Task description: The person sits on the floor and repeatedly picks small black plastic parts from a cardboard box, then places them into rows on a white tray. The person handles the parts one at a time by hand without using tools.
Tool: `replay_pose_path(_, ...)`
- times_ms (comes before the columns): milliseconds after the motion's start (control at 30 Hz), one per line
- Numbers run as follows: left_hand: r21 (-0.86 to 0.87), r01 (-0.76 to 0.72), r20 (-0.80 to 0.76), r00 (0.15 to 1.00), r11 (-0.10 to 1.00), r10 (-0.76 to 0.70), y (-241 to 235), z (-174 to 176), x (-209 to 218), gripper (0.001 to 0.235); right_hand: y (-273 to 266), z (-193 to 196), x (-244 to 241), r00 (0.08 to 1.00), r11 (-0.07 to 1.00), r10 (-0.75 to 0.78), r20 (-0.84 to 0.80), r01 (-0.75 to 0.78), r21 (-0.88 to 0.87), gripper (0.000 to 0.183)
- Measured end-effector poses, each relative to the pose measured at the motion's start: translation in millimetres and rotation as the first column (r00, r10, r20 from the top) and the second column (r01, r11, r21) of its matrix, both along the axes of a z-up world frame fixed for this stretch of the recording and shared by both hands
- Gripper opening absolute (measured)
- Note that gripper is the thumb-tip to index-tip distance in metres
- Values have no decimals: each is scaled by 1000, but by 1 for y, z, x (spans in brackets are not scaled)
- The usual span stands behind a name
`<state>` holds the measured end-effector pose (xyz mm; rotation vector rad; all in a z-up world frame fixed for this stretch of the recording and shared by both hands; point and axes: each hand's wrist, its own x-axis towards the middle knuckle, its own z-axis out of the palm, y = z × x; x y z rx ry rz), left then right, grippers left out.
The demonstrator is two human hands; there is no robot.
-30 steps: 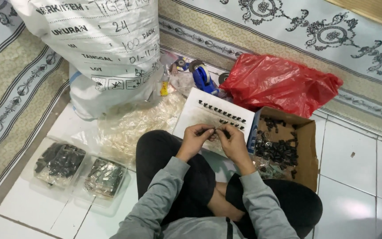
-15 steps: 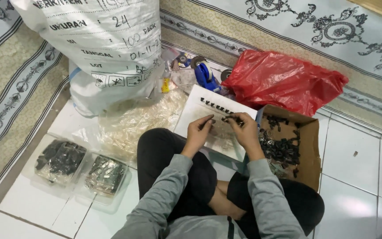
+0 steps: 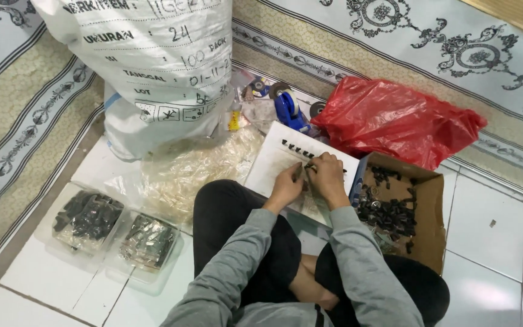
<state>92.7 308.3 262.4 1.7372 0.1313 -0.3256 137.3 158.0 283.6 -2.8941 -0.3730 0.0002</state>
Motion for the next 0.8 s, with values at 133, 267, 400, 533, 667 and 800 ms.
replay_pose_path(133,8,32,-10,999,999,-32,0,0,0,54,-3,-18,5,999,999,15,31,-13,-53,14)
replay_pose_path(267,11,63,-34,997,998,-63,0,0,-1,56,-2,-20,-1,999,999,6,37,-4,-36,17)
replay_pose_path(400,38,76,-18,997,996,-75,7,27,-4,57,-1,-10,-11,997,998,-46,58,42,55,26)
replay_pose_path(533,85,4,31,999,996,-7,0,82,-22,54,-32,24,-25,994,982,-112,0,110,155,29)
replay_pose_path(667,197,4,374,924,980,-79,-29,99,-37,36,-98,47,-43,968,937,-252,-9,246,247,28)
replay_pose_path(800,235,264,399,851,935,-341,-97,84,-40,30,-218,-20,-53,868,847,-455,-200,491,201,29)
